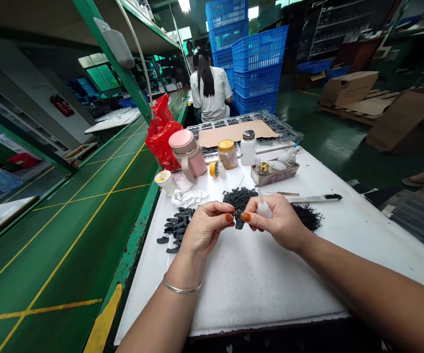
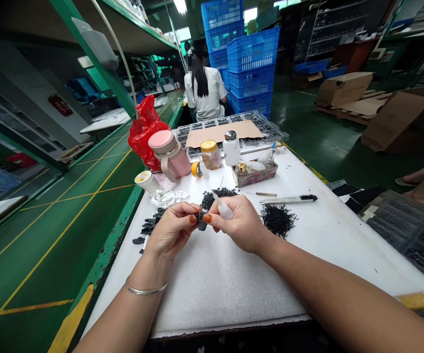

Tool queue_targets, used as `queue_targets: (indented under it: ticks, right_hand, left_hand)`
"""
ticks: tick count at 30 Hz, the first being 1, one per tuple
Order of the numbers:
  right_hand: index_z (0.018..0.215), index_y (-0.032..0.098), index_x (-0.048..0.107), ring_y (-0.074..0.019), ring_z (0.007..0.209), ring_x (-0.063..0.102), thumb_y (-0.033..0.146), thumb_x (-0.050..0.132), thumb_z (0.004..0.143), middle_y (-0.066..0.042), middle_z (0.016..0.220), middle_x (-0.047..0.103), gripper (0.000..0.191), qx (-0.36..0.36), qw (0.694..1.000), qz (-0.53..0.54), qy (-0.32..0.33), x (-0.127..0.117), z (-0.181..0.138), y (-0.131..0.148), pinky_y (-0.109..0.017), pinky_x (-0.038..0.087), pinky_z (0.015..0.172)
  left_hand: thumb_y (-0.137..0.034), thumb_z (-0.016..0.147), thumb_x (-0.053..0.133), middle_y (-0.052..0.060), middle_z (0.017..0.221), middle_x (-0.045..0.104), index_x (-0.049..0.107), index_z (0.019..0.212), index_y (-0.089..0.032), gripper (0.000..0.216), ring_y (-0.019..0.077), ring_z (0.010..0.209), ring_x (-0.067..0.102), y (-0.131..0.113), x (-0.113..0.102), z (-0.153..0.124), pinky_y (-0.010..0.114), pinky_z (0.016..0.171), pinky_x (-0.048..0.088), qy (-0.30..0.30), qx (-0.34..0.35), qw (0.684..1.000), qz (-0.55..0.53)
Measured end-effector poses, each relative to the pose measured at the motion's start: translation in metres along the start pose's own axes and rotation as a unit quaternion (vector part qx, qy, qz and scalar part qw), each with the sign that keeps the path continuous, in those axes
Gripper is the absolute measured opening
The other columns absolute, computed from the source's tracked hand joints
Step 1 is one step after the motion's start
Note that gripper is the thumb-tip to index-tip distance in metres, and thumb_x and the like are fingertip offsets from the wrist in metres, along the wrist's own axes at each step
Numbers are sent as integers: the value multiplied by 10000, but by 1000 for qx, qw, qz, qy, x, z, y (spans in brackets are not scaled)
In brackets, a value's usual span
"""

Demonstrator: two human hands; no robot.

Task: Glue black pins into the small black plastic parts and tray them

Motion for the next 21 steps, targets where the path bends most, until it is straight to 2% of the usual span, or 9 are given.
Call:
queue_targets:
  ticks: [14,21]
  right_hand:
    - [614,134,599,-77,463,422,431,713,764,14,509,545,352,9,1000,-14,0,0,0,0,-209,302,450]
    - [614,133,597,-76,470,429,422,710,768,14,512,549,347,14,1000,-16,2,0,0,0,-206,300,451]
  left_hand:
    - [-164,490,888,33,769,661,705,637,-142,236,126,616,608,-1,1,-1,223,563,513,-2,9,1000,15]
    - [-129,525,849,41,743,658,719,619,-154,162,122,649,591,-7,3,-2,209,580,474,0,74,994,77]
Point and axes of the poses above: each hand's wrist, its own z-axis towards the middle knuckle, its own x-axis out of the palm, y = z × x, the point moved 2 cm from there along z, towards the middle knuckle
